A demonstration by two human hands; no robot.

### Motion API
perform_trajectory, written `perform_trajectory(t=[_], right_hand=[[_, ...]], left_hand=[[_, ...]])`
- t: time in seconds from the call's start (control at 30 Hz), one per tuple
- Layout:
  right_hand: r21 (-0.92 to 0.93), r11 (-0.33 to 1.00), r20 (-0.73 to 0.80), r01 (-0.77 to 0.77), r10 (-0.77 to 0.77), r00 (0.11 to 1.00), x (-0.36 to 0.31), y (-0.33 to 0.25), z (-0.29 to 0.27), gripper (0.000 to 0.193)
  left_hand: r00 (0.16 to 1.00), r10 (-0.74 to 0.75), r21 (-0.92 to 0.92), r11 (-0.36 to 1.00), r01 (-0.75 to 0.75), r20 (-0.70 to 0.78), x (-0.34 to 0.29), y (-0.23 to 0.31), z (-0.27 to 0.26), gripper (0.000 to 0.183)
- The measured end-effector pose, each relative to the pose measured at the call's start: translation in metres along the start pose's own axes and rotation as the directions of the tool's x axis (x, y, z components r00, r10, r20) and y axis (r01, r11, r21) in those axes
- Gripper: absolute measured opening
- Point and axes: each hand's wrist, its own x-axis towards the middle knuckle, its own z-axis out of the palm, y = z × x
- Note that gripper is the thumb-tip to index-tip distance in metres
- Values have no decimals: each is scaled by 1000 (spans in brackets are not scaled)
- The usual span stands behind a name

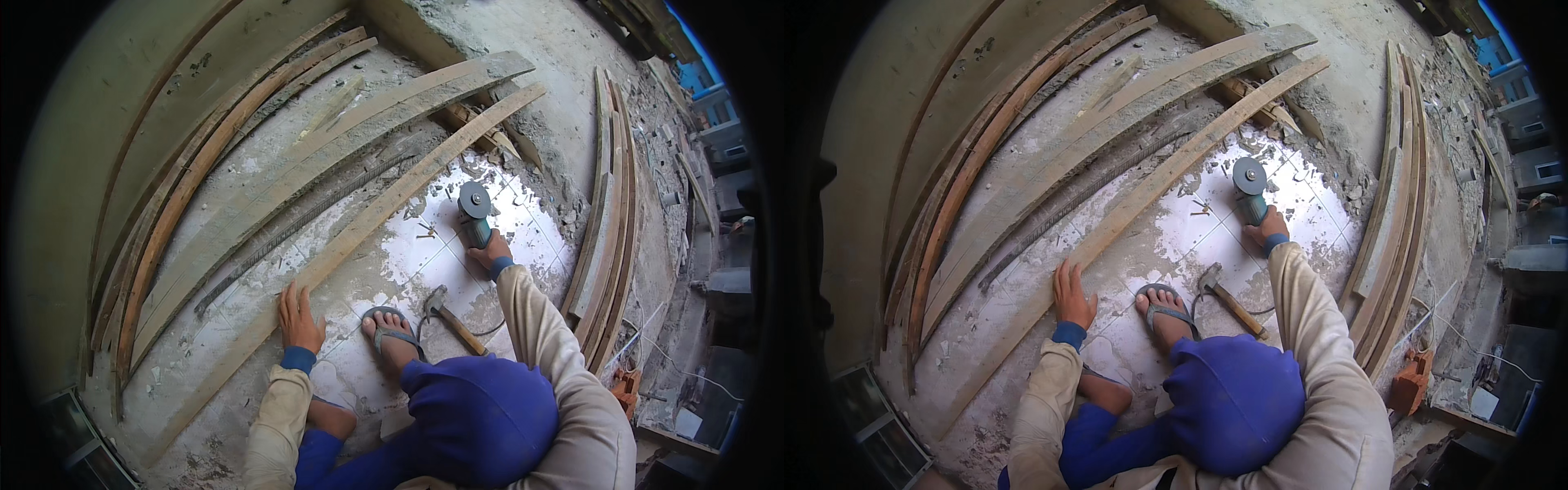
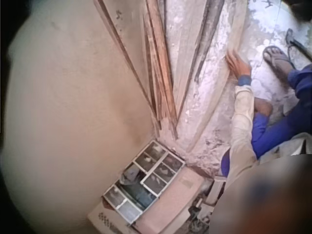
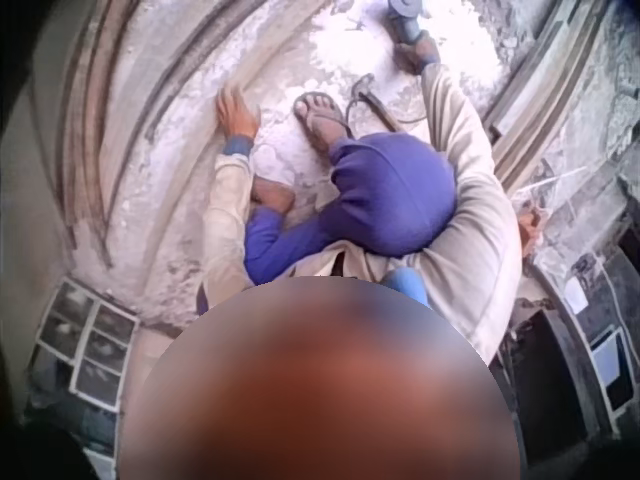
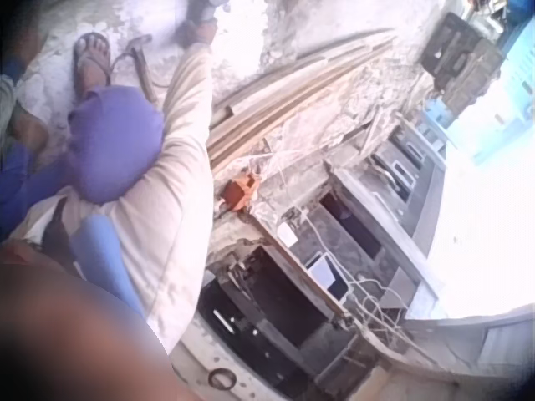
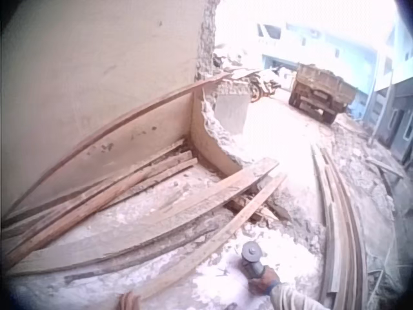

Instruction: The person sits on the floor and uses an angle grinder to cut several long wooden planks. They hold each plank with one hand and guide the grinder with the other, cutting through the wood and setting the pieces aside.

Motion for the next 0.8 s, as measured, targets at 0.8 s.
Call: perform_trajectory(t=[0.8], right_hand=[[734, 140, 476, -665, -804, 356, -102, -111, 10, 98]], left_hand=[[695, 525, -692, -249, 678, 492, 8, 189, 33, 54]])
